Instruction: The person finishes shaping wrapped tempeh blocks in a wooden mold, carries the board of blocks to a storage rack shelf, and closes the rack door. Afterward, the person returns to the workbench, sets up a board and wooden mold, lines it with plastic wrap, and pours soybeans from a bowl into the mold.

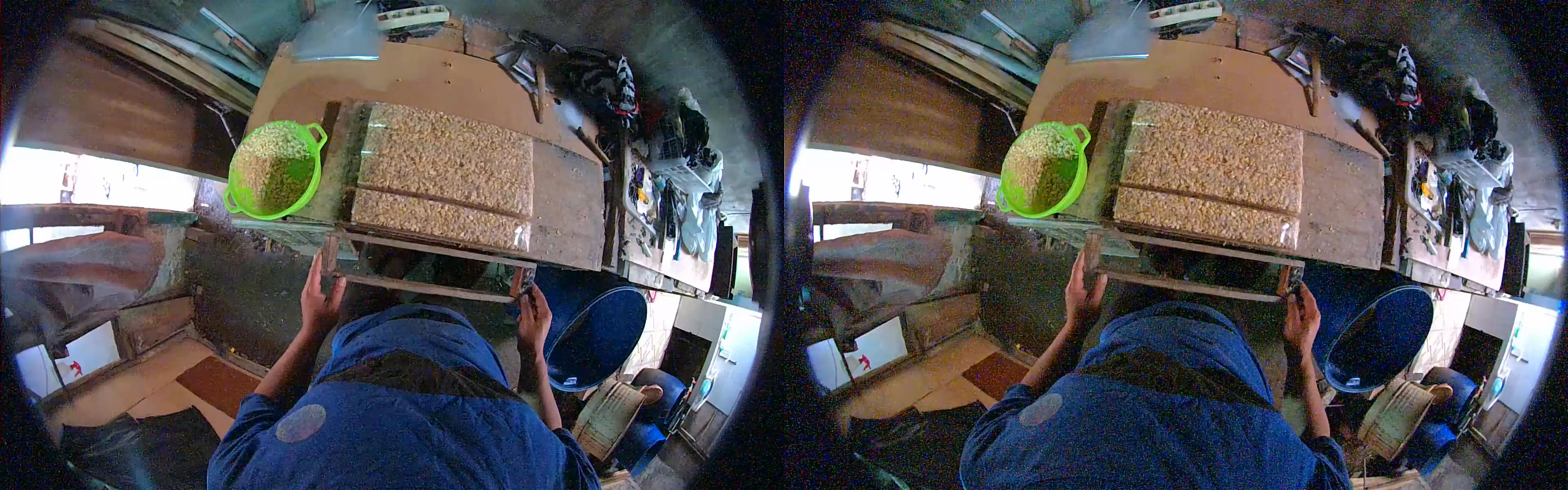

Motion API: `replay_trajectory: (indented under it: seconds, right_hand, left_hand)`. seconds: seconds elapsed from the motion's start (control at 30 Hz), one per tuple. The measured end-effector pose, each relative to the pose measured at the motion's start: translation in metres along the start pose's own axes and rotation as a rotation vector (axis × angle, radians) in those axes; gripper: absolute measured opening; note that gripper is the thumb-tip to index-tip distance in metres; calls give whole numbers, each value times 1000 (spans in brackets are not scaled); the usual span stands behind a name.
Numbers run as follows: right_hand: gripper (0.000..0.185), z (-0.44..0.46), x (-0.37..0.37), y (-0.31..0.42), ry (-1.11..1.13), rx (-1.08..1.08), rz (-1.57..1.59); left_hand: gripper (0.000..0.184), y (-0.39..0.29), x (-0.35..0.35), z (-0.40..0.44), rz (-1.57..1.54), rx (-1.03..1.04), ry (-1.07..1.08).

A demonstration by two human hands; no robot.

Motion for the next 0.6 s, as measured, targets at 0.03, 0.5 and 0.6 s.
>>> replay_trajectory:
  seconds: [0.03, 0.5, 0.6]
  right_hand:
    - [35, 2, 1, 2, 6, 29, 9]
    - [36, 27, 10, -18, -31, -6, 130]
    - [36, 30, 10, -15, -28, -32, 21]
  left_hand:
    - [66, 4, 3, 5, -13, 18, 7]
    - [69, 8, 14, 32, -51, 71, 44]
    - [69, 8, 15, 34, -42, 3, 55]
Point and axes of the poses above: each hand's wrist, its own z-axis towards the middle knuckle, its own x-axis out of the palm, y = z × x, the point moved 1 cm from there along z, towards the middle knuckle, and after that the axes turned 3 degrees about z, right-handed, at the moved point
